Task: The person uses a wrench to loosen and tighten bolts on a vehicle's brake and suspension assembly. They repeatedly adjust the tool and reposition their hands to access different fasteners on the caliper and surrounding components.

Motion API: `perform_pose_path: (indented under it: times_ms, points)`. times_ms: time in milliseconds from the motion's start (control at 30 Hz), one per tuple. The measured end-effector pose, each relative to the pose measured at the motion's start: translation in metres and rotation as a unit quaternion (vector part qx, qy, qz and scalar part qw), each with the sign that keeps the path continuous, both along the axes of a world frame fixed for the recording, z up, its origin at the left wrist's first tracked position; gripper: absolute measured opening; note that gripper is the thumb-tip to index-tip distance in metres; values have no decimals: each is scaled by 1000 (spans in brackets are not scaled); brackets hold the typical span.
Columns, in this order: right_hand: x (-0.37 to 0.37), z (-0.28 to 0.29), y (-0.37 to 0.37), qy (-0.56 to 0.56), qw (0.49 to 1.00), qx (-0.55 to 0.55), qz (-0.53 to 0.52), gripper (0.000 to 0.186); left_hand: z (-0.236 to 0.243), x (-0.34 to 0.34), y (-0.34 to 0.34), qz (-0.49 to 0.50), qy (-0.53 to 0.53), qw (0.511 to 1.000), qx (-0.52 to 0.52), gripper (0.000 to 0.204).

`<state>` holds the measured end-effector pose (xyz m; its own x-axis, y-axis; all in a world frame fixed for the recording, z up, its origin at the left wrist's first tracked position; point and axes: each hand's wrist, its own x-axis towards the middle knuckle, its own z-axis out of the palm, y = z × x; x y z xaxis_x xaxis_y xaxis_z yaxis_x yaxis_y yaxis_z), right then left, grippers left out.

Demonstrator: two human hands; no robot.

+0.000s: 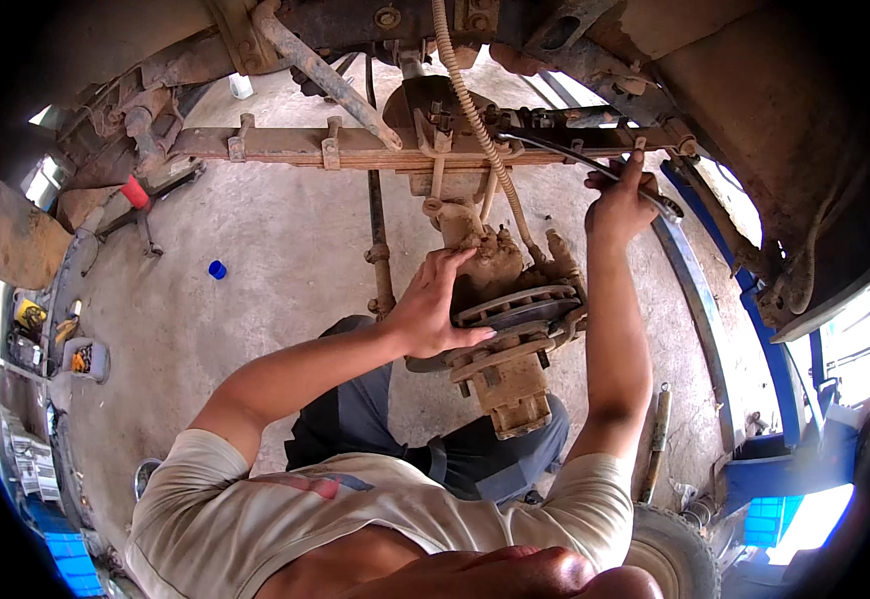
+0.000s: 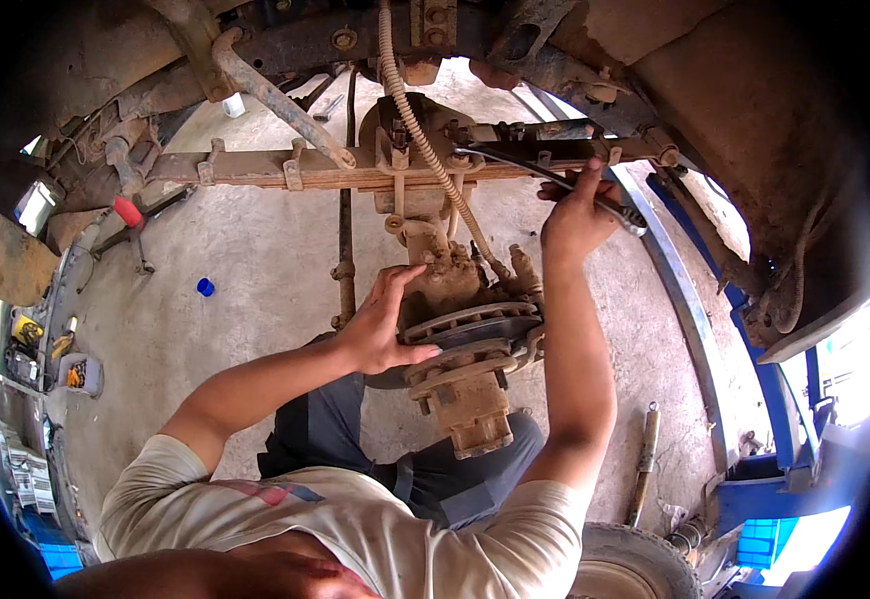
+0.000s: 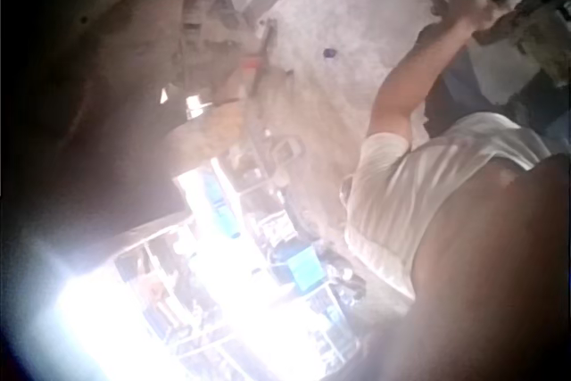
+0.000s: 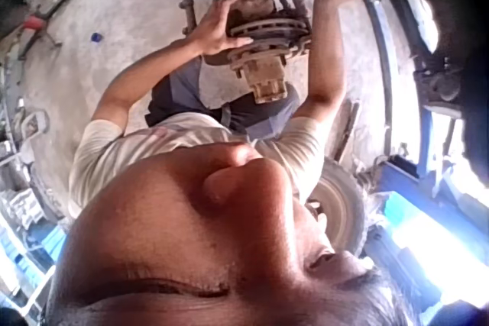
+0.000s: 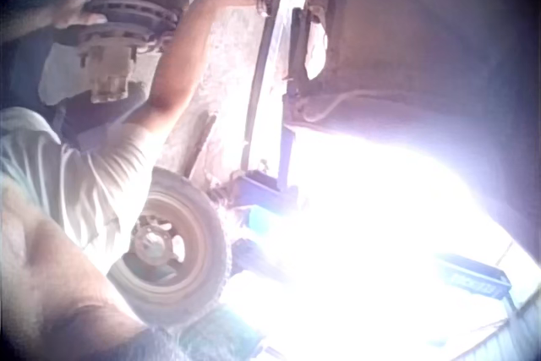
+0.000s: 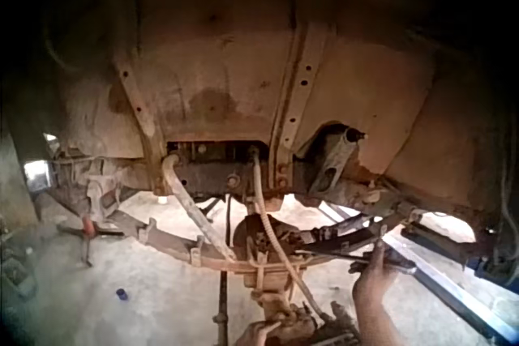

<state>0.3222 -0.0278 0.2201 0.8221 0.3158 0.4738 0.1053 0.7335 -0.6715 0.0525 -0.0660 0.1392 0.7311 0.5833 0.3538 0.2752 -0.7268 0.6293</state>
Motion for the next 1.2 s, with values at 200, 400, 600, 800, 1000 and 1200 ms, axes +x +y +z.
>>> perform_pose_path:
  times_ms: [200, 400, 600, 800, 1000, 1200]
  points:
    - [-16, -7, -7, 9, 999, -23, -23, 34, 3, 3, -2, -2, -6, 1000, 2, 103]
    - [25, -23, 21, 52, 996, -15, 74, 31, 1, 0, 0, 12, -1, 1000, 5, 103]
    - [142, -55, 134, 167, 951, -114, 235, 20, 3, 3, -2, -14, -22, 1000, -15, 101]
    - [151, -20, 146, 125, 964, -109, 206, 26, 9, -1, -2, 16, 11, 1000, -23, 100]
    - [139, -12, 43, 157, 979, -12, 133, 29, 3, 0, -1, 5, -26, 999, 24, 100]
    - [16, 14, -25, -6, 999, -30, -27, 33, -4, 0, 0, 11, -23, 999, 36, 103]
